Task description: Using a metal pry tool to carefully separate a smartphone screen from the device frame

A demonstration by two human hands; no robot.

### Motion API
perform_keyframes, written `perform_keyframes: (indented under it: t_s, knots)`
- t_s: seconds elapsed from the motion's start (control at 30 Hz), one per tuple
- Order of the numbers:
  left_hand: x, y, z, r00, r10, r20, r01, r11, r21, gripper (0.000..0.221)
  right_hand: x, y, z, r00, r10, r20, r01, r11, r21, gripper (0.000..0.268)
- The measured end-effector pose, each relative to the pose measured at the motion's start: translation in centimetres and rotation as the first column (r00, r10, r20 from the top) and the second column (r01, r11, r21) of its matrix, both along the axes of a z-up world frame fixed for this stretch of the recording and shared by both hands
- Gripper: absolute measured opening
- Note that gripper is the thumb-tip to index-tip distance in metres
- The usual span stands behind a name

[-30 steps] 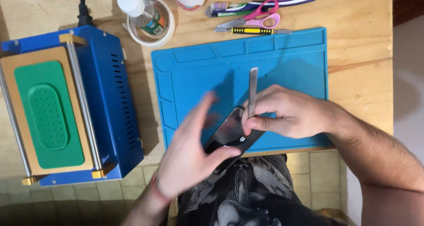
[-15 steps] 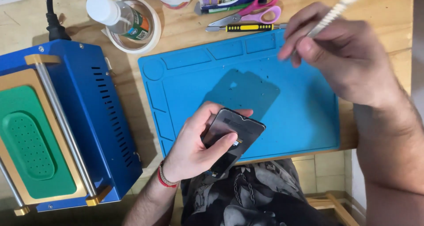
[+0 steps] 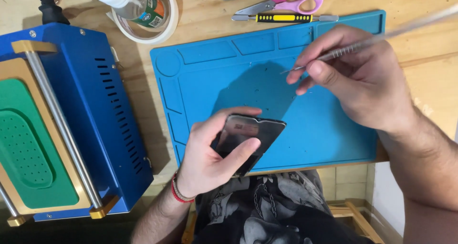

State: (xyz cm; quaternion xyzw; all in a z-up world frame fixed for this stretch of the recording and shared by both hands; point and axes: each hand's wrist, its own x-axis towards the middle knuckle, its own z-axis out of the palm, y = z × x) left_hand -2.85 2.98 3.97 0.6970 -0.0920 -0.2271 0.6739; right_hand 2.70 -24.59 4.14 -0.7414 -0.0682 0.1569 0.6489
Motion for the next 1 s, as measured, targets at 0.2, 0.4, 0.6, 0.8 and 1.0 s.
perform_keyframes:
  t_s: [0.2, 0.4, 0.6, 0.8, 1.0]
  knots:
    - [-0.3, -0.3, -2.9, 0.939, 0.156, -0.307, -0.239, 0.937, -0.254, 0.039, -0.7, 0.8, 0.0, 0.999, -0.002, 0.052, -0.002, 0.997, 0.076, 0.025]
    - [0.1, -0.7, -4.5, 0.944, 0.219, -0.247, -0.263, 0.952, -0.158, 0.027, -1.9, 1.7, -1.2, 0.998, 0.006, -0.056, 0.006, 0.978, 0.21, 0.017]
    - [0.5, -0.9, -4.5, 0.957, 0.212, -0.197, -0.212, 0.977, 0.023, 0.031, -2.3, 2.6, -1.9, 1.0, -0.004, -0.009, 0.005, 0.997, 0.071, 0.017]
    - [0.6, -0.9, -4.2, 0.98, 0.156, -0.123, -0.149, 0.987, 0.068, 0.039, -2.0, 2.2, -2.1, 0.998, 0.059, 0.033, -0.061, 0.996, 0.072, 0.018]
    - [0.6, -0.9, -4.3, 0.984, 0.153, -0.094, -0.147, 0.987, 0.066, 0.035, -1.8, 2.0, -2.0, 0.994, 0.111, 0.006, -0.112, 0.992, 0.066, 0.018]
